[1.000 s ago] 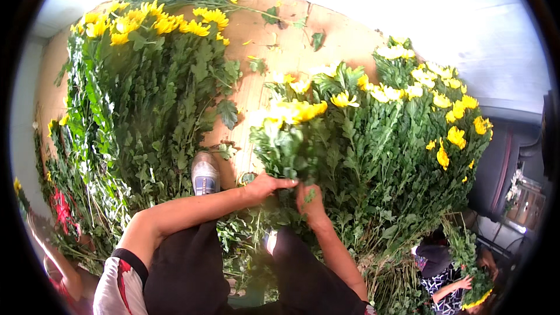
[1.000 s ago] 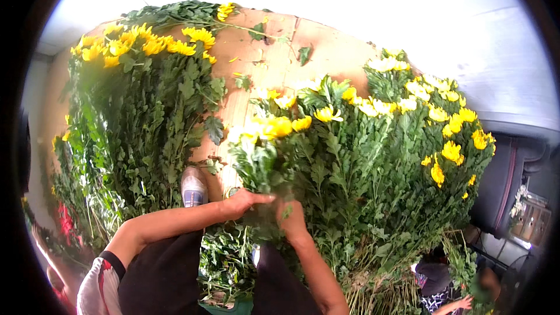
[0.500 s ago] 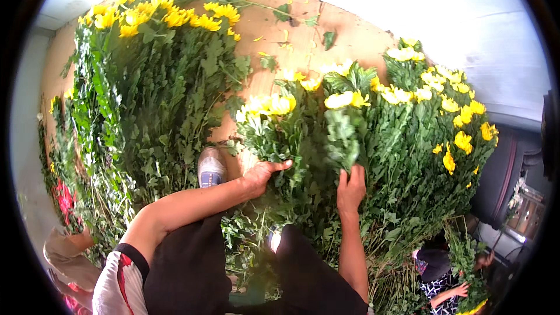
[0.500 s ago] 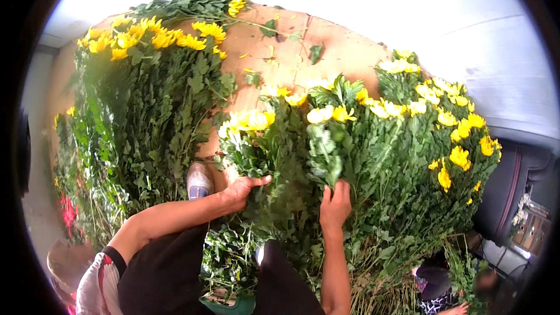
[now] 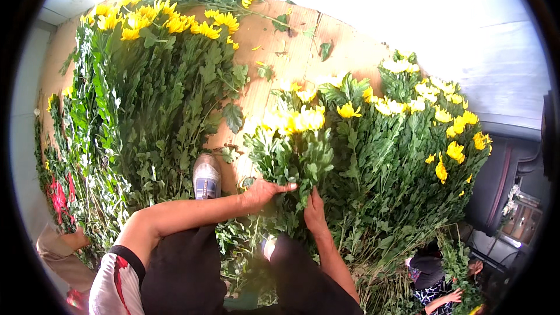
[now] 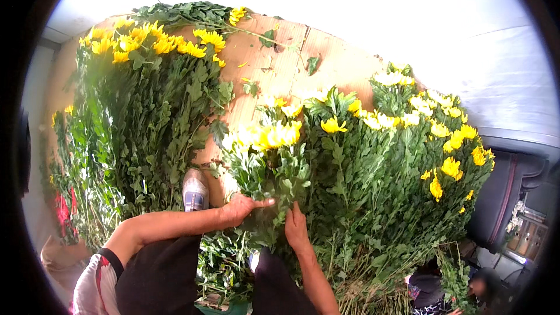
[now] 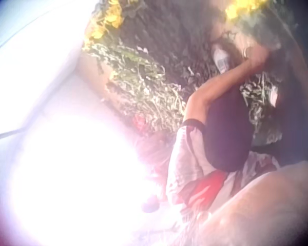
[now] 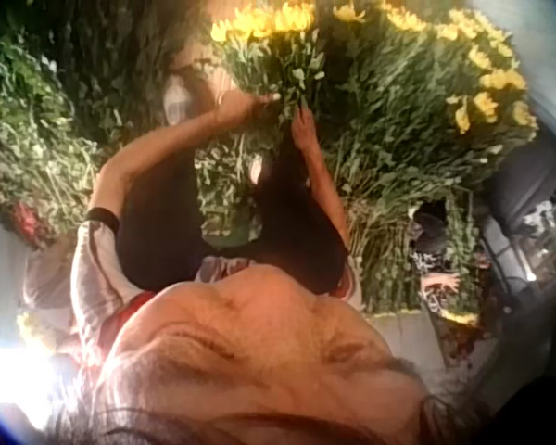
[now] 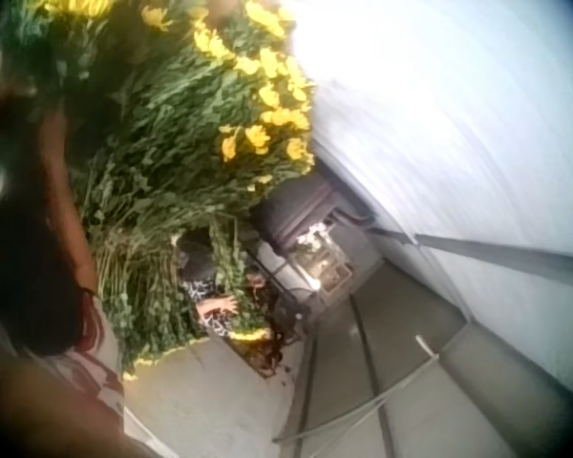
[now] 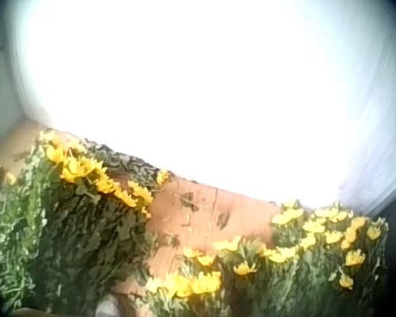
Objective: The person assembles a large bundle of yellow flowers by hand, ties them together with a red ribbon, and places the finished bundle onto the floor before beginning to gather flowers for the next bundle.
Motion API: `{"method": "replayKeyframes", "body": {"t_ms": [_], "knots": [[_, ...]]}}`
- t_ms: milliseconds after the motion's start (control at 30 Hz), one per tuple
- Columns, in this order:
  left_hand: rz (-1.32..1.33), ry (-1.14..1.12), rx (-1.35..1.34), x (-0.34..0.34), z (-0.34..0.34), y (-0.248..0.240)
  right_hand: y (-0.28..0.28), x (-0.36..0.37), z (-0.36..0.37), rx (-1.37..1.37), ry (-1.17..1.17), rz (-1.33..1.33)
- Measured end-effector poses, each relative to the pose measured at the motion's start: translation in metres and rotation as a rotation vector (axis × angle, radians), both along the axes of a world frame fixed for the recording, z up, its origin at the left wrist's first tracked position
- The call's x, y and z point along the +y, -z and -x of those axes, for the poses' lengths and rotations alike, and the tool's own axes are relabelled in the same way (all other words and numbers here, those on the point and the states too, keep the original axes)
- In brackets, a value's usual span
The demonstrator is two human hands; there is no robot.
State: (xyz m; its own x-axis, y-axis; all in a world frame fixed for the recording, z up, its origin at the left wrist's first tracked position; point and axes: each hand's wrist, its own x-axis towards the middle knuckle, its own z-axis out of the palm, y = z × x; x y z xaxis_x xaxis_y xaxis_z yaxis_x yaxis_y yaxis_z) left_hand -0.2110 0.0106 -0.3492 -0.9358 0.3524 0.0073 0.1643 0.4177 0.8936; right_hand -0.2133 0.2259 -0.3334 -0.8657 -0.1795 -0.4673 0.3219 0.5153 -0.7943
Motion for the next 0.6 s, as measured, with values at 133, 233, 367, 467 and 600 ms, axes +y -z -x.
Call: {"method": "replayKeyframes", "body": {"t_ms": [133, 233, 367, 467, 600], "knots": [[0.100, 0.030, 0.113, -0.001, -0.006, 0.012, 0.004, 0.004, -0.012, -0.059, 0.025, 0.095], [-0.109, -0.059, -0.233, 0.004, -0.001, 0.002, 0.019, 0.010, -0.022, 0.005, -0.021, 0.041], [-0.699, -0.527, -1.517, -0.005, 0.006, -0.008, -0.012, -0.025, -0.017, 0.074, -0.175, -0.076], [-0.733, -0.565, -1.581, -0.003, 0.006, -0.005, -0.010, -0.026, -0.013, -0.016, -0.189, -0.049], [-0.902, -0.560, -1.608, -0.007, -0.004, 0.004, -0.019, -0.034, -0.008, -0.044, -0.293, -0.101]]}}
